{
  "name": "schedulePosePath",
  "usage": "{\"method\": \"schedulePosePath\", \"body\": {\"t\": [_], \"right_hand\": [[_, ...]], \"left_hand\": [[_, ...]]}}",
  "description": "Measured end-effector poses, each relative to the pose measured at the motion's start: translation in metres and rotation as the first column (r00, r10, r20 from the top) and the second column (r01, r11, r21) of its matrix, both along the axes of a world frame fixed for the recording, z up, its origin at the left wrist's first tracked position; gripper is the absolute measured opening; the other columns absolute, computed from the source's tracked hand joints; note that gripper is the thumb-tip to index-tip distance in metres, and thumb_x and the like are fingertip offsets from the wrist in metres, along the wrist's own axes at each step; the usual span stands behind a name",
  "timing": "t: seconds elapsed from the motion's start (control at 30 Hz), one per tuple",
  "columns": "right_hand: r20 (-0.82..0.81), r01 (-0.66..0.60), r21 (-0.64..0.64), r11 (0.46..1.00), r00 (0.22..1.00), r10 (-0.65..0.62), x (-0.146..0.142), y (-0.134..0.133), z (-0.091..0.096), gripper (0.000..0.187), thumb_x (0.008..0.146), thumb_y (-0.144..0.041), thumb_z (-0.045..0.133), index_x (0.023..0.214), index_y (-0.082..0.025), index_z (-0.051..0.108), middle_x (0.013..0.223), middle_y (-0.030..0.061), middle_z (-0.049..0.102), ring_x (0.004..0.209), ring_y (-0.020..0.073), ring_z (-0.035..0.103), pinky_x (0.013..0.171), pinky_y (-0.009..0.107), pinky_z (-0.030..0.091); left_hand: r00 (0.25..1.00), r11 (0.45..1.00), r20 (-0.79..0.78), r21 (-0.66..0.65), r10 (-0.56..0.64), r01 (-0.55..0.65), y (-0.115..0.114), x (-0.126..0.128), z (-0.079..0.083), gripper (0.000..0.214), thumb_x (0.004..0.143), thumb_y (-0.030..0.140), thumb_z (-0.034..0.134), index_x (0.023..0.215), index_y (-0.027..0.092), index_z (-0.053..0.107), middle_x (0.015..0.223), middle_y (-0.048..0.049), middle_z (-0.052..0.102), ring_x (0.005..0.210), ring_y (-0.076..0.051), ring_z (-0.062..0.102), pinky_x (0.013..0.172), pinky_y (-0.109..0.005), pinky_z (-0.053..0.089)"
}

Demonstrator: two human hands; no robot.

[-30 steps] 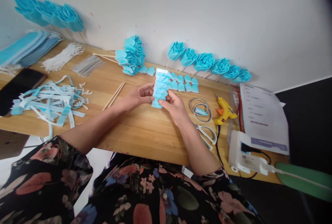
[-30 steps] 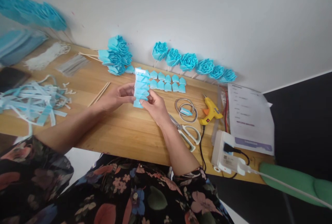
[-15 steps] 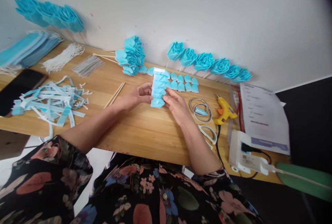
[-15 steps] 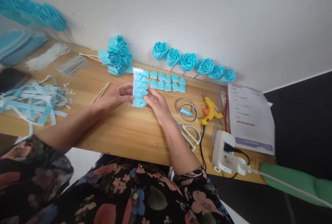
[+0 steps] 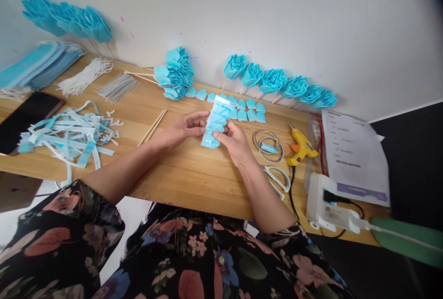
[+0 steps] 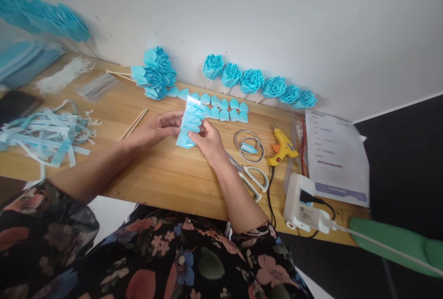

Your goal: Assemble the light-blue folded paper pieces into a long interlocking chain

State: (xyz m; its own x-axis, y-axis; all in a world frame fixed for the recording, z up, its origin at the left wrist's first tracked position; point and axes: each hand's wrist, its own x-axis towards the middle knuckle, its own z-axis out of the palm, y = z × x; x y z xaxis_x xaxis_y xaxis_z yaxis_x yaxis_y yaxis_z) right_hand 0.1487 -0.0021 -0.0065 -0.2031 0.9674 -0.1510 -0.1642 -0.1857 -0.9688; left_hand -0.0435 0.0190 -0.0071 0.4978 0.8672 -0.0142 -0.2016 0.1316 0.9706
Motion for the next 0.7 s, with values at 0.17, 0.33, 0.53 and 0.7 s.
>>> {"method": "schedulePosePath", "body": {"t": [0.17, 0.33, 0.53, 0.7], "right_hand": [[0.008, 0.021, 0.002, 1.000, 1.000, -0.021, -0.0013, -0.0007, -0.0016, 0.040, 0.063, -0.032, 0.080, 0.100, -0.023, 0.068, 0.090, -0.0014, 0.075, 0.083, 0.0179, 0.067, 0.076, 0.032, 0.055], [-0.086, -0.040, 0.009, 0.999, 0.995, 0.041, 0.0029, 0.0003, 0.0011, 0.044, 0.072, -0.036, 0.076, 0.114, -0.026, 0.068, 0.106, 0.0004, 0.076, 0.099, 0.0198, 0.069, 0.090, 0.035, 0.055], [-0.076, -0.036, -0.003, 0.999, 0.996, 0.036, 0.0049, 0.0027, -0.0035, 0.055, 0.072, -0.039, 0.080, 0.123, -0.026, 0.065, 0.095, -0.0004, 0.076, 0.094, 0.0194, 0.070, 0.094, 0.039, 0.054], [-0.024, 0.014, 0.030, 0.999, 1.000, -0.013, 0.0031, 0.0025, -0.0071, 0.057, 0.069, -0.035, 0.080, 0.122, -0.024, 0.065, 0.087, -0.0014, 0.072, 0.091, 0.0186, 0.068, 0.093, 0.038, 0.053]], "left_hand": [[0.997, 1.000, 0.076, -0.028, -0.009, 0.011, 0.0029, -0.0001, -0.0062, 0.050, 0.074, 0.024, 0.084, 0.121, 0.016, 0.068, 0.082, -0.0006, 0.066, 0.074, -0.012, 0.061, 0.071, -0.025, 0.046], [0.993, 0.996, 0.100, -0.070, 0.064, -0.057, 0.0029, 0.0000, -0.0040, 0.049, 0.075, 0.025, 0.084, 0.120, 0.016, 0.068, 0.082, -0.0010, 0.068, 0.075, -0.013, 0.063, 0.075, -0.027, 0.048], [0.984, 0.988, 0.109, -0.074, 0.144, -0.136, 0.0026, -0.0014, -0.0035, 0.050, 0.078, 0.024, 0.081, 0.125, 0.017, 0.066, 0.088, -0.0041, 0.071, 0.082, -0.016, 0.067, 0.080, -0.030, 0.051], [0.987, 0.992, 0.116, -0.083, 0.109, -0.100, -0.0004, 0.0031, -0.0043, 0.044, 0.083, 0.029, 0.075, 0.124, 0.018, 0.067, 0.104, -0.0076, 0.073, 0.092, -0.020, 0.068, 0.085, -0.034, 0.052]]}}
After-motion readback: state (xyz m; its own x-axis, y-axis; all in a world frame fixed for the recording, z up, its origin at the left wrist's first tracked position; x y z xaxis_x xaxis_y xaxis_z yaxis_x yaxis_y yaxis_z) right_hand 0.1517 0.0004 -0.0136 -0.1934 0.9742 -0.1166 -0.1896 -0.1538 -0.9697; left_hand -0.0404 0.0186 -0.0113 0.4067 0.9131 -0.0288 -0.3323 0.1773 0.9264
